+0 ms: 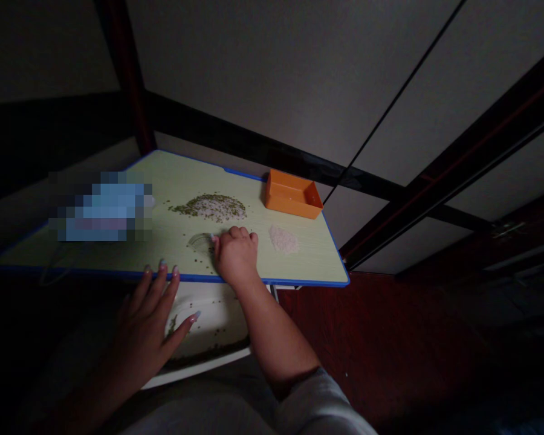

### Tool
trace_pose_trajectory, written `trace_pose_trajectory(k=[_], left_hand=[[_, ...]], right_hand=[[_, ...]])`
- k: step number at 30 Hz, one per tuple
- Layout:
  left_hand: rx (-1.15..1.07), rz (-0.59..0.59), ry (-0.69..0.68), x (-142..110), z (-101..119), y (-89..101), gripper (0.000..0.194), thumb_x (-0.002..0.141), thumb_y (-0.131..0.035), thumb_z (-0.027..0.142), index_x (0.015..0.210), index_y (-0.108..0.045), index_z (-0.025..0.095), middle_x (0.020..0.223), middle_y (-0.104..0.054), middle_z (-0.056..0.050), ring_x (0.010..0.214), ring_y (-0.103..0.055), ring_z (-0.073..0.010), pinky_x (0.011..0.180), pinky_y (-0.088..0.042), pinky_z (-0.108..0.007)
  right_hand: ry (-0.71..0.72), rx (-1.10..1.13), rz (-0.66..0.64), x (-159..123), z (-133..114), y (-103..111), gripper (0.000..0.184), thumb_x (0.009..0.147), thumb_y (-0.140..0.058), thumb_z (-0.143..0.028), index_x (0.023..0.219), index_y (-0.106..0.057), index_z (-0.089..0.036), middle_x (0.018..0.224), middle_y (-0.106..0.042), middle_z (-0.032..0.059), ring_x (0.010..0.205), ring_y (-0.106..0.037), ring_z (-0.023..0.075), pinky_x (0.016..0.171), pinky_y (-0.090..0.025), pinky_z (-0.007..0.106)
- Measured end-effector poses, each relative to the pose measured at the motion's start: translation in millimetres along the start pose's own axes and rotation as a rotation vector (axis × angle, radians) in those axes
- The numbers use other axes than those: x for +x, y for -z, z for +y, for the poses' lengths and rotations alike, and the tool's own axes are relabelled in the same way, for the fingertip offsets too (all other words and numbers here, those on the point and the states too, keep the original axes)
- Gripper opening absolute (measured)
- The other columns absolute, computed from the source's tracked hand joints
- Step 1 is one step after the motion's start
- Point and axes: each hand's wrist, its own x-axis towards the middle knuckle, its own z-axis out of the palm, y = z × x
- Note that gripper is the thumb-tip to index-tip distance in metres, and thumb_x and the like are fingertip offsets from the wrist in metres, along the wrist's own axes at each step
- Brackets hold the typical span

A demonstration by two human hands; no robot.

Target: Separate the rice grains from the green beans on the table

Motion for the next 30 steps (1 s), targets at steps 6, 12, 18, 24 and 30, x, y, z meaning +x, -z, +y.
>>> trace_pose_trajectory(k=[6,12,18,24,30], left_hand=[[0.014,0.020,-0.023,-0.1,0.2,0.4,0.073,0.088,-0.039,0.048,0.149,-0.021,0.013,0.153,-0.033,-0.022,0.144,-0.024,-0.0396,0.101,-0.040,-0.060],[0.006,0.033,-0.033,0.2,-1.0,-1.1,0.073,0.088,-0.038,0.049,0.148,-0.023,0.011,0.153,-0.033,-0.022,0.145,-0.022,-0.0384,0.105,-0.037,-0.057],[-0.008,0.046,-0.062,-0.7,-3.9,-3.2,0.076,0.087,-0.040,0.050,0.149,-0.020,0.009,0.155,-0.030,-0.023,0.146,-0.019,-0.0379,0.108,-0.035,-0.057],[-0.054,0.101,-0.113,-1.2,-9.2,-9.9,0.080,0.087,-0.046,0.048,0.150,-0.016,0.008,0.157,-0.024,-0.024,0.148,-0.014,-0.0366,0.111,-0.033,-0.054],[-0.084,0.112,-0.113,-1.9,-10.0,-10.1,0.081,0.087,-0.045,0.048,0.151,-0.013,0.009,0.158,-0.018,-0.024,0.148,-0.014,-0.0368,0.111,-0.035,-0.055]], right_hand=[[0.016,0.014,0.011,-5.9,-0.4,1.8,0.032,0.098,-0.045,-0.036,0.086,-0.067,-0.017,0.092,-0.063,0.0095,0.094,-0.053,0.0223,0.078,-0.032,0.035],[0.042,0.029,0.025,-11.3,-0.5,2.9,0.032,0.098,-0.046,-0.036,0.084,-0.067,-0.017,0.090,-0.063,0.0081,0.092,-0.052,0.0213,0.076,-0.031,0.035],[0.044,0.076,0.078,-15.6,1.6,4.1,0.030,0.097,-0.047,-0.035,0.080,-0.065,-0.018,0.089,-0.061,0.0062,0.090,-0.051,0.0203,0.076,-0.031,0.034],[0.015,0.174,0.217,-12.2,3.4,6.7,0.029,0.098,-0.046,-0.034,0.079,-0.062,-0.019,0.083,-0.060,0.0039,0.085,-0.052,0.0179,0.075,-0.031,0.030],[0.098,0.172,0.196,-9.3,0.5,1.1,0.028,0.098,-0.047,-0.035,0.080,-0.061,-0.019,0.079,-0.066,0.0020,0.081,-0.056,0.0171,0.075,-0.029,0.031]])
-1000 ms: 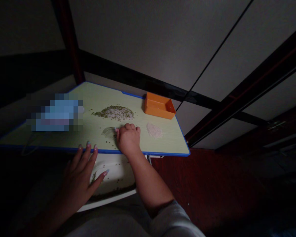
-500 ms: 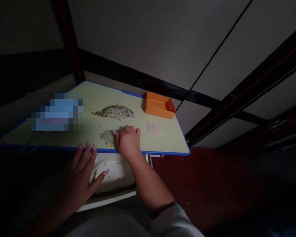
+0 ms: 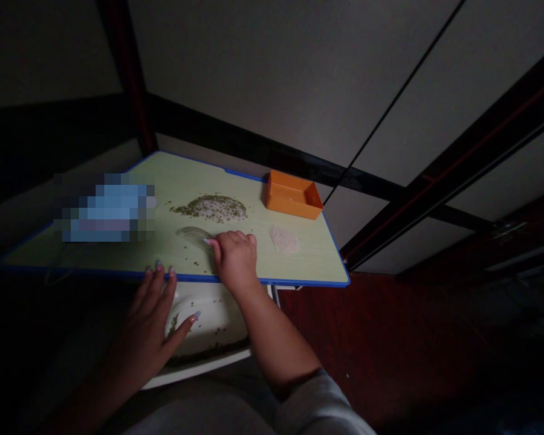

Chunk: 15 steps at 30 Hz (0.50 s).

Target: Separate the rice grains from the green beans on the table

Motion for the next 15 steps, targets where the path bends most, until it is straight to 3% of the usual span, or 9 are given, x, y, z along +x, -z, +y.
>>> trace_pose_trajectory(k=[10,15], left_hand=[[0.010,0.002,-0.010,-0.2,-1.0,0.7,0.082,0.087,-0.044,0.048,0.151,-0.010,0.010,0.158,-0.019,-0.023,0.148,-0.015,-0.0362,0.110,-0.036,-0.055],[0.004,0.018,-0.005,-0.4,-0.7,0.9,0.081,0.088,-0.042,0.049,0.151,-0.010,0.010,0.158,-0.020,-0.023,0.148,-0.016,-0.0355,0.110,-0.036,-0.055]], right_hand=[[0.120,-0.105,-0.025,5.2,-5.3,3.0,0.031,0.100,-0.041,-0.038,0.094,-0.066,-0.021,0.087,-0.069,0.0056,0.088,-0.058,0.0188,0.076,-0.032,0.032],[0.115,-0.093,-0.129,4.7,-7.2,-2.9,0.029,0.100,-0.043,-0.037,0.100,-0.068,-0.022,0.079,-0.071,0.0036,0.078,-0.063,0.0164,0.073,-0.037,0.028]])
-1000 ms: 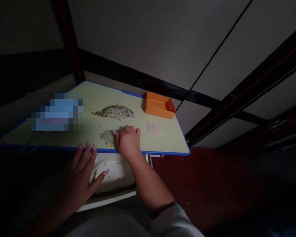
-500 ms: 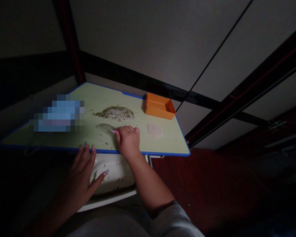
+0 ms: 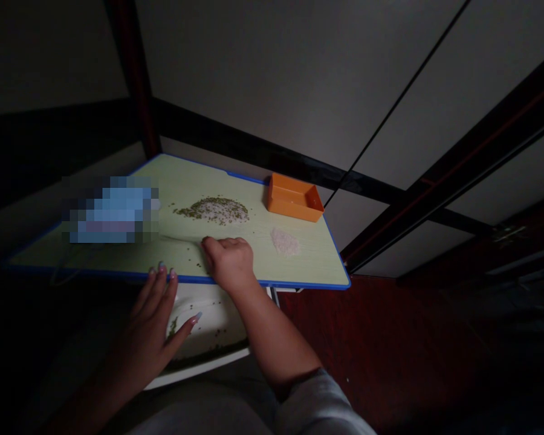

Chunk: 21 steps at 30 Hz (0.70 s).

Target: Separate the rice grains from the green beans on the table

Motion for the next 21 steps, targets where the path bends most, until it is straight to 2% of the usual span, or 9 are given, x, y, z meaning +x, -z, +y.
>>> trace_pose_trajectory(k=[5,9,11,14,17,21], left_hand=[[0.011,0.000,-0.012,-0.2,-1.1,-0.7,0.082,0.087,-0.044,0.049,0.151,-0.011,0.009,0.158,-0.020,-0.023,0.148,-0.015,-0.0359,0.110,-0.036,-0.054],[0.024,0.006,-0.015,-0.3,-2.1,-1.4,0.082,0.087,-0.045,0.046,0.151,-0.011,0.009,0.158,-0.020,-0.023,0.148,-0.016,-0.0357,0.110,-0.037,-0.053],[0.025,0.005,-0.017,-0.4,-2.2,-1.5,0.082,0.086,-0.046,0.046,0.151,-0.011,0.008,0.158,-0.020,-0.023,0.148,-0.016,-0.0358,0.110,-0.037,-0.053],[0.027,0.004,-0.020,-0.8,-2.0,-1.5,0.083,0.086,-0.047,0.046,0.151,-0.012,0.008,0.157,-0.021,-0.024,0.148,-0.016,-0.0359,0.110,-0.037,-0.053],[0.019,0.007,-0.009,-1.0,-1.8,-1.4,0.082,0.086,-0.047,0.046,0.151,-0.011,0.010,0.157,-0.021,-0.024,0.148,-0.016,-0.0355,0.110,-0.037,-0.053],[0.004,-0.005,0.003,-0.8,-2.0,-1.6,0.082,0.087,-0.046,0.047,0.151,-0.009,0.012,0.158,-0.020,-0.023,0.148,-0.016,-0.0354,0.110,-0.037,-0.054]], right_hand=[[-0.072,0.089,-0.081,1.8,-5.1,-3.3,0.025,0.097,-0.049,-0.037,0.107,-0.066,-0.021,0.092,-0.074,0.0052,0.083,-0.068,0.0172,0.073,-0.045,0.025],[-0.094,0.192,-0.120,5.6,-7.4,-3.9,0.034,0.094,-0.054,-0.039,0.120,-0.060,-0.018,0.110,-0.072,0.0087,0.100,-0.068,0.0197,0.086,-0.048,0.028],[-0.058,0.235,-0.134,7.2,-8.6,-3.9,0.037,0.094,-0.054,-0.038,0.125,-0.057,-0.016,0.119,-0.069,0.0099,0.110,-0.064,0.0198,0.101,-0.044,0.032],[0.008,0.266,-0.152,7.8,-11.6,-1.8,0.038,0.096,-0.050,-0.035,0.130,-0.052,-0.017,0.131,-0.062,0.0105,0.126,-0.053,0.0198,0.115,-0.028,0.043],[0.028,0.260,-0.179,6.9,-15.6,3.0,0.039,0.098,-0.045,-0.034,0.133,-0.048,-0.017,0.135,-0.059,0.0120,0.136,-0.041,0.0196,0.116,-0.019,0.053],[0.032,0.237,-0.218,6.9,-19.0,7.4,0.038,0.099,-0.038,-0.029,0.135,-0.047,-0.018,0.132,-0.061,0.0113,0.139,-0.036,0.0200,0.115,-0.014,0.058]])
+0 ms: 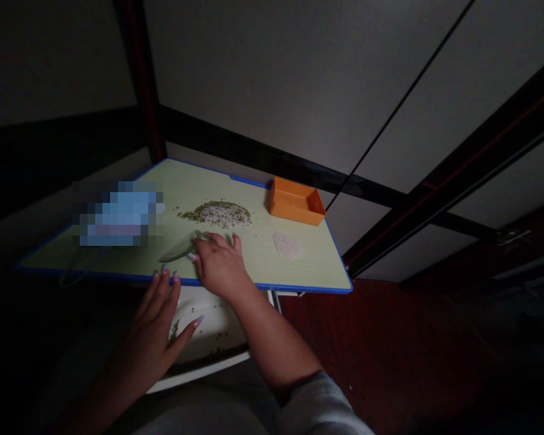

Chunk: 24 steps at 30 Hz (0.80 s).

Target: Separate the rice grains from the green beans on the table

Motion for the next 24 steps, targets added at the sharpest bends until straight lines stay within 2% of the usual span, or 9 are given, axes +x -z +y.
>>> trace_pose_trajectory(k=[7,16,19,24], left_hand=[[-0.013,0.009,-0.001,-0.6,0.5,1.0,0.082,0.087,-0.046,0.047,0.152,-0.008,0.013,0.159,-0.019,-0.022,0.148,-0.016,-0.0356,0.110,-0.037,-0.054],[-0.017,-0.004,0.015,-0.7,-0.2,0.0,0.083,0.086,-0.047,0.046,0.152,-0.009,0.013,0.159,-0.017,-0.021,0.148,-0.016,-0.0349,0.112,-0.035,-0.053],[-0.022,-0.007,0.029,-0.3,1.5,1.0,0.083,0.086,-0.047,0.046,0.152,-0.006,0.013,0.161,-0.009,-0.021,0.149,-0.012,-0.0358,0.112,-0.034,-0.054],[-0.022,0.052,0.087,-0.3,5.7,2.2,0.087,0.087,-0.044,0.048,0.151,0.000,0.009,0.161,0.006,-0.022,0.149,-0.002,-0.0400,0.112,-0.030,-0.059]], right_hand=[[-0.005,-0.081,-0.060,2.7,1.8,-0.5,0.053,0.085,-0.046,-0.010,0.137,-0.045,-0.016,0.135,-0.059,0.0127,0.138,-0.035,0.0209,0.114,-0.018,0.056],[0.013,-0.144,-0.043,0.8,-3.2,7.6,0.041,0.083,-0.049,-0.013,0.123,-0.056,-0.016,0.126,-0.065,0.0133,0.136,-0.037,0.0229,0.112,-0.020,0.054],[0.020,-0.149,-0.029,-2.2,-3.5,8.7,0.039,0.083,-0.048,-0.014,0.120,-0.058,-0.016,0.123,-0.066,0.0132,0.134,-0.039,0.0234,0.112,-0.021,0.053],[0.026,-0.139,-0.012,-8.9,-3.3,9.3,0.037,0.083,-0.049,-0.014,0.119,-0.059,-0.015,0.119,-0.068,0.0128,0.132,-0.041,0.0241,0.111,-0.022,0.053]])
